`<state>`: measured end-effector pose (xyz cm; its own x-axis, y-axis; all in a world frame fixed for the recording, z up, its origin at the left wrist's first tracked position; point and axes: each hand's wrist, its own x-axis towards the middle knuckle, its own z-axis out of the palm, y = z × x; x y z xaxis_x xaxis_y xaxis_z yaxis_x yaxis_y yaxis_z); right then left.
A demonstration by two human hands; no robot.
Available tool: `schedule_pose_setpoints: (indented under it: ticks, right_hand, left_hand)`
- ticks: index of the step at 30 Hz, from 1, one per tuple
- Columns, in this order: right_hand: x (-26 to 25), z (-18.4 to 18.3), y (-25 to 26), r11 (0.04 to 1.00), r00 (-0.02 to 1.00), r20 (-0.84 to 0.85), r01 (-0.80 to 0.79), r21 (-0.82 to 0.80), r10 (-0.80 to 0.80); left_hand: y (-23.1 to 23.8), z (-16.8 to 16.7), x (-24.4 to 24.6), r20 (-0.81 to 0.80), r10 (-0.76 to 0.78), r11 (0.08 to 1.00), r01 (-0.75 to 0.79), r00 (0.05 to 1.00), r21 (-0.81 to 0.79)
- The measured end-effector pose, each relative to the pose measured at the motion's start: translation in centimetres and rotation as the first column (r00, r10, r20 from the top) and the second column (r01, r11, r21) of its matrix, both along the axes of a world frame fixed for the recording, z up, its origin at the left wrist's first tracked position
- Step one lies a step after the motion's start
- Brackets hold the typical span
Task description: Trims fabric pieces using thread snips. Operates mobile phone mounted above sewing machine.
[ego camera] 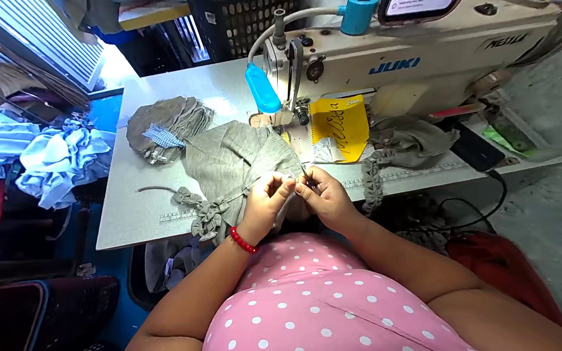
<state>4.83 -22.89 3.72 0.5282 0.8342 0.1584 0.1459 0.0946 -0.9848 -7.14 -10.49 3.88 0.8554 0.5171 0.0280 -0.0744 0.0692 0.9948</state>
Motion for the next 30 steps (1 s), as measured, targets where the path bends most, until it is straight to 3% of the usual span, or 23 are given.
schedule_pose_setpoints:
  ticks: [6, 11, 14, 17, 19, 20, 21, 23, 26, 30]
  right_hand:
    - [0.5, -0.2, 0.1, 0.996, 0.996, 0.001, -0.086, 0.021, 0.086]
    - [1.2, 0.0, 0.0, 0.999, 0.976, 0.212, -0.046, -0.028, 0.051]
    - [1.8, -1.1, 0.1, 0.990, 0.914, 0.401, 0.100, -0.097, -0.053]
    - [2.3, -1.5, -0.5, 0.954, 0.851, 0.488, 0.279, -0.111, -0.193]
    - [2.1, -0.6, -1.7, 0.979, 0.961, 0.222, 0.186, -0.085, -0.163]
    - [1.5, 0.4, -2.2, 0.993, 0.994, -0.067, 0.083, -0.081, -0.089]
    - [0.8, 1.3, -2.7, 0.996, 0.939, -0.345, -0.039, -0.081, 0.009]
    - [-0.5, 1.9, -3.2, 0.972, 0.765, -0.631, -0.222, -0.075, 0.126]
    - [-2.2, 0.7, -2.7, 0.966, 0.673, -0.731, -0.244, -0.080, 0.109]
    - [-2.7, 0.4, -2.2, 0.982, 0.652, -0.756, -0.170, -0.077, 0.053]
  left_hand:
    - [0.4, 0.7, 0.0, -0.005, -0.040, 0.995, 0.039, 0.999, -0.089]
    - [-0.5, -0.4, 0.6, -0.036, 0.098, 0.993, -0.095, 0.995, 0.073]
    - [-0.8, -1.2, 1.5, -0.066, 0.195, 0.955, -0.174, 0.979, 0.241]
    - [-0.9, -1.7, 2.0, -0.119, 0.229, 0.948, -0.194, 0.966, 0.251]
    - [-0.9, -1.7, 2.0, -0.174, 0.216, 0.967, -0.185, 0.961, 0.177]
    - [-0.9, -1.7, 2.0, -0.199, 0.210, 0.972, -0.183, 0.957, 0.146]
    - [-0.9, -1.7, 2.0, -0.218, 0.203, 0.977, -0.181, 0.955, 0.116]
    - [-1.0, -1.5, 1.9, -0.236, 0.172, 0.985, -0.169, 0.956, 0.033]
    - [-1.3, -0.9, 2.0, -0.221, 0.130, 0.977, -0.163, 0.966, -0.136]
    - [-1.8, 0.6, 1.8, -0.205, 0.145, 0.916, -0.210, 0.968, -0.343]
